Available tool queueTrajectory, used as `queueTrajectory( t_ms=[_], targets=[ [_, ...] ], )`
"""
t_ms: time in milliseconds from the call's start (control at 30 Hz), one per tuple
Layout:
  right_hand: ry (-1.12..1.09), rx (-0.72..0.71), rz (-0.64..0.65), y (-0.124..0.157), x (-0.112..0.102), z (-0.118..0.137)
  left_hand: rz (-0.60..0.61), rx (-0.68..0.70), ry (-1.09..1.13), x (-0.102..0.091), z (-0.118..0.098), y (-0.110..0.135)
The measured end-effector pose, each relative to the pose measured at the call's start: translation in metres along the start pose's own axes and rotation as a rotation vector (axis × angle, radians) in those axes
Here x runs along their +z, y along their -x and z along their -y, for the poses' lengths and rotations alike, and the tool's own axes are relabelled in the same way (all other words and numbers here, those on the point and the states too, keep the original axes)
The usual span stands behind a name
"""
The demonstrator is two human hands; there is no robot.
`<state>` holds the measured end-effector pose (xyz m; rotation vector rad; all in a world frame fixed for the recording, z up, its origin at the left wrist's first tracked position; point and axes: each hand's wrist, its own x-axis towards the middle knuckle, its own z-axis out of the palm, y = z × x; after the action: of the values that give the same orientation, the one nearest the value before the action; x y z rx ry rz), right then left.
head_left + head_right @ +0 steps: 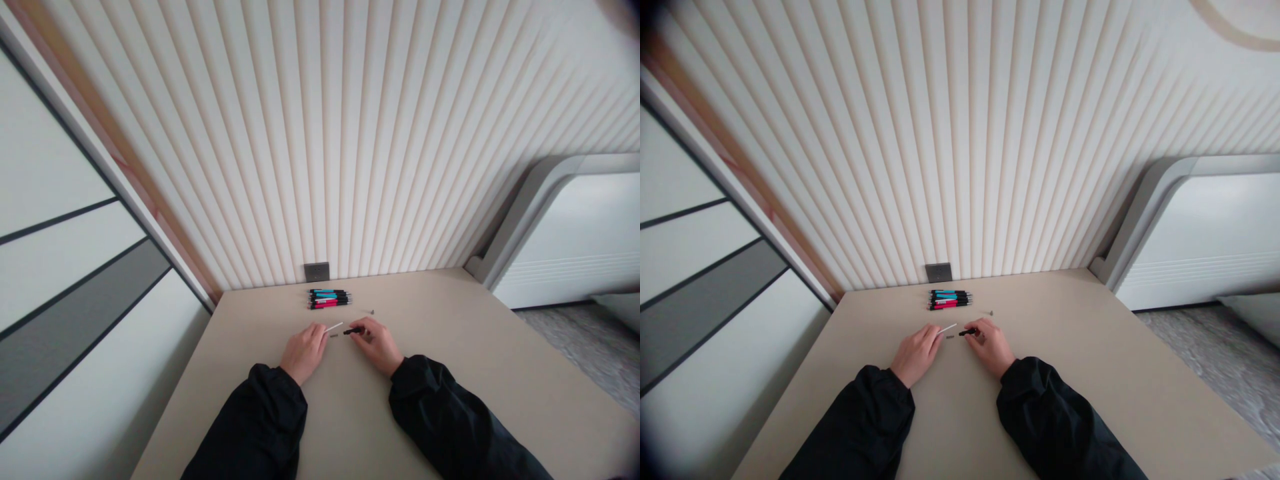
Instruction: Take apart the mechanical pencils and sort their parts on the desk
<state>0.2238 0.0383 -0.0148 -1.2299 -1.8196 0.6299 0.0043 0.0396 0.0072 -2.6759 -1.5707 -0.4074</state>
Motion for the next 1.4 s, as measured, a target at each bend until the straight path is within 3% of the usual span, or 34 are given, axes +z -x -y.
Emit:
queueTrajectory(
  t_ms=[233, 567, 867, 1133, 1233, 1400],
  targets=[
    [0.103, -0.017, 0.032, -0.001, 0.000, 0.000, 0.079, 0.006, -0.001, 0.002, 0.001, -0.001],
    [0.451, -0.026, 0.114, 0.004, -0.001, 0.005, 0.126, 0.000, -0.046, 0.000, 0.001, -0.002],
    [0.620, 0.046, -0.107, -0.005, 0.003, 0.000, 0.122, 0.000, -0.031, 0.001, 0.001, -0.001],
    [0.756, 0.109, -0.121, -0.017, 0.009, 0.002, 0.086, -0.027, -0.023, 0.001, 0.000, -0.001],
    [0.753, 0.025, -0.108, -0.014, 0.011, 0.009, 0.057, -0.061, -0.034, 0.001, 0.001, -0.001],
    [0.674, -0.153, 0.030, -0.006, 0.027, 0.028, 0.028, -0.162, -0.007, 0.000, 0.002, -0.001]
  ],
)
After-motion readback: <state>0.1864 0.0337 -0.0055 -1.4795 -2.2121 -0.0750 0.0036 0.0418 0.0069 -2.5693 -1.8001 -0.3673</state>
